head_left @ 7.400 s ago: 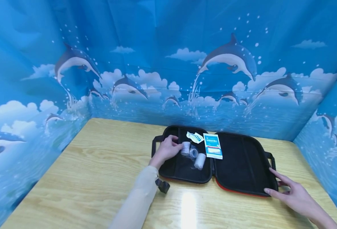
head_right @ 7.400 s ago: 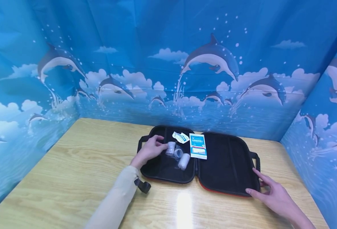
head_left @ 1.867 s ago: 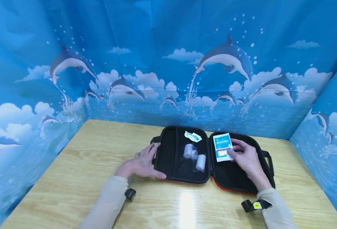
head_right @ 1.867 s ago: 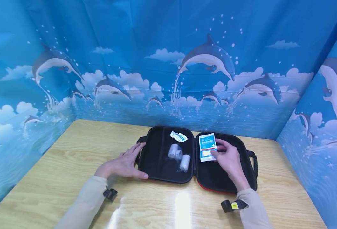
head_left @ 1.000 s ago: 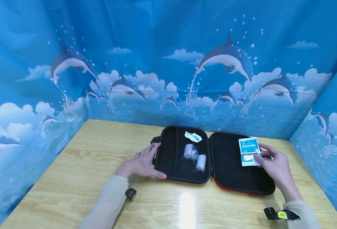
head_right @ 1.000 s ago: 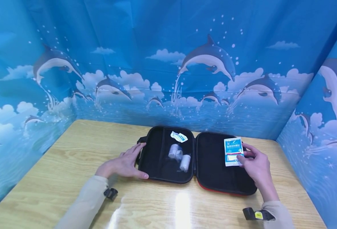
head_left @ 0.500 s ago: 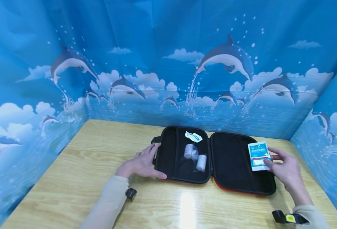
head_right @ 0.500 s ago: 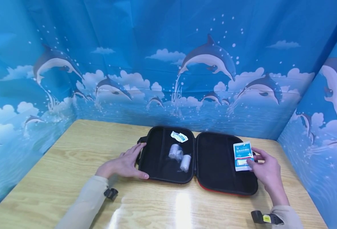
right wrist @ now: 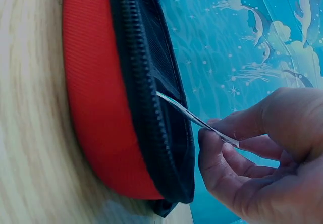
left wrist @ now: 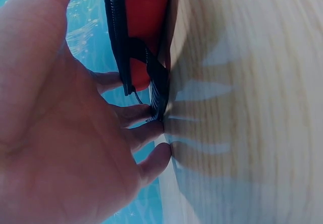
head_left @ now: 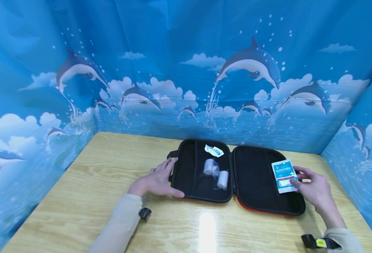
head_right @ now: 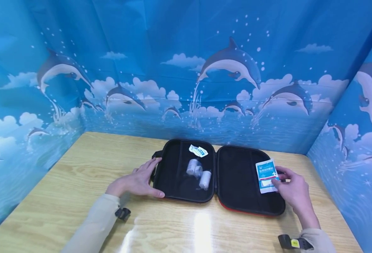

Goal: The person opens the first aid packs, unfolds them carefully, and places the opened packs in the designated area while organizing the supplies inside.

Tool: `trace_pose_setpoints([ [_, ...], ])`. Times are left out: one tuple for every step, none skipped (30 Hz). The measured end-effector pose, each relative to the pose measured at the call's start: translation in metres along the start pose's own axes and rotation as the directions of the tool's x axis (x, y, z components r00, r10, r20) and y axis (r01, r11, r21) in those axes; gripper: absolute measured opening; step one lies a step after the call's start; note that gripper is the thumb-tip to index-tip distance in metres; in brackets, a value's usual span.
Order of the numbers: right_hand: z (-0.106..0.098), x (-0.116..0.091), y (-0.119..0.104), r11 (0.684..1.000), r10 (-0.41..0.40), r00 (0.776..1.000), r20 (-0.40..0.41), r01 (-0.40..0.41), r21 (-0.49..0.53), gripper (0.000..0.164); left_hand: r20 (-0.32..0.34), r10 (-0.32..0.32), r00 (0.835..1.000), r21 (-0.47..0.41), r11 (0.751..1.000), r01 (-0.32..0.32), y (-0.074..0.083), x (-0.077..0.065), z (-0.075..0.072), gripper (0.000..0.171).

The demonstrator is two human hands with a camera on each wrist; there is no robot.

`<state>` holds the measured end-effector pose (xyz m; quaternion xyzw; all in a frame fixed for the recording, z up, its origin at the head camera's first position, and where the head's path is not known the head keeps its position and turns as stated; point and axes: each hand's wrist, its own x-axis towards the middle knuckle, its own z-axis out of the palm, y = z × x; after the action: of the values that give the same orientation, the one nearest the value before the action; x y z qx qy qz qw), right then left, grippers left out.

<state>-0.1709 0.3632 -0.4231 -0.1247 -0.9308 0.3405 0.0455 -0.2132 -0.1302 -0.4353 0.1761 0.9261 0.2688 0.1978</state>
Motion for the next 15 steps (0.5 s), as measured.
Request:
trace_pose_setpoints([
  [0.001,0.000,0.000,1.000,-0.002,1.000,0.008,0.002,-0.008,0.052,-0.003,0.000,1.000,-0.001,1.000,0.000,0.000,0.000,0.000,0.129],
  [0.002,0.000,0.000,1.000,-0.005,1.000,0.015,0.005,-0.007,0.052,-0.004,-0.001,1.000,-0.001,1.000,0.001,0.000,0.000,0.000,0.129],
  [0.003,0.000,0.000,1.000,-0.010,1.000,0.022,0.010,-0.007,0.052,-0.007,0.000,1.000,-0.001,1.000,0.000,0.000,0.000,0.000,0.129],
  [0.004,0.000,0.000,1.000,-0.016,0.999,0.027,0.016,-0.011,0.052,-0.008,0.000,1.000,0.000,1.000,0.001,0.000,0.000,0.000,0.129],
  [0.005,0.000,-0.001,1.000,-0.021,0.999,0.031,0.021,-0.017,0.052,-0.010,0.000,1.000,0.001,1.000,0.000,0.000,0.000,0.000,0.129],
  [0.006,0.000,-0.001,0.999,-0.026,0.999,0.032,0.026,-0.023,0.052,-0.011,0.000,1.000,0.002,1.000,0.000,0.000,0.000,0.000,0.129],
  [0.008,0.000,-0.002,0.999,-0.029,0.999,0.035,0.030,-0.029,0.052,-0.011,0.002,1.000,0.002,1.000,-0.002,0.000,0.000,0.001,0.129],
  [0.009,0.000,-0.002,0.999,-0.036,0.998,0.043,0.037,-0.029,0.052,-0.010,0.002,1.000,0.002,1.000,-0.002,0.000,0.001,0.001,0.128],
  [0.010,0.001,-0.003,0.998,-0.041,0.998,0.054,0.043,-0.037,0.052,-0.010,0.003,1.000,0.003,1.000,-0.003,0.000,0.001,0.001,0.128],
  [0.011,0.001,-0.004,0.998,-0.043,0.997,0.069,0.046,-0.041,0.052,-0.009,0.003,1.000,0.004,1.000,-0.003,0.000,0.001,0.000,0.128],
  [0.012,0.001,-0.005,0.998,-0.045,0.995,0.085,0.049,-0.041,0.052,-0.008,0.002,1.000,0.004,1.000,-0.002,0.000,0.001,0.000,0.128],
  [0.014,0.001,-0.006,0.998,-0.047,0.994,0.100,0.051,-0.040,0.052,-0.008,0.003,1.000,0.003,1.000,-0.003,0.001,0.000,0.000,0.129],
  [0.015,0.001,-0.006,0.998,-0.050,0.992,0.120,0.054,-0.035,0.052,-0.008,0.003,1.000,0.003,1.000,-0.003,0.001,0.000,0.000,0.129],
  [0.017,0.001,-0.007,0.998,-0.054,0.989,0.137,0.058,-0.030,0.052,-0.008,0.004,1.000,0.002,1.000,-0.004,0.001,0.000,0.000,0.129],
  [0.019,0.001,-0.008,0.998,-0.055,0.988,0.144,0.060,-0.030,0.052,-0.008,0.004,1.000,0.002,1.000,-0.004,0.001,0.000,0.000,0.129],
])
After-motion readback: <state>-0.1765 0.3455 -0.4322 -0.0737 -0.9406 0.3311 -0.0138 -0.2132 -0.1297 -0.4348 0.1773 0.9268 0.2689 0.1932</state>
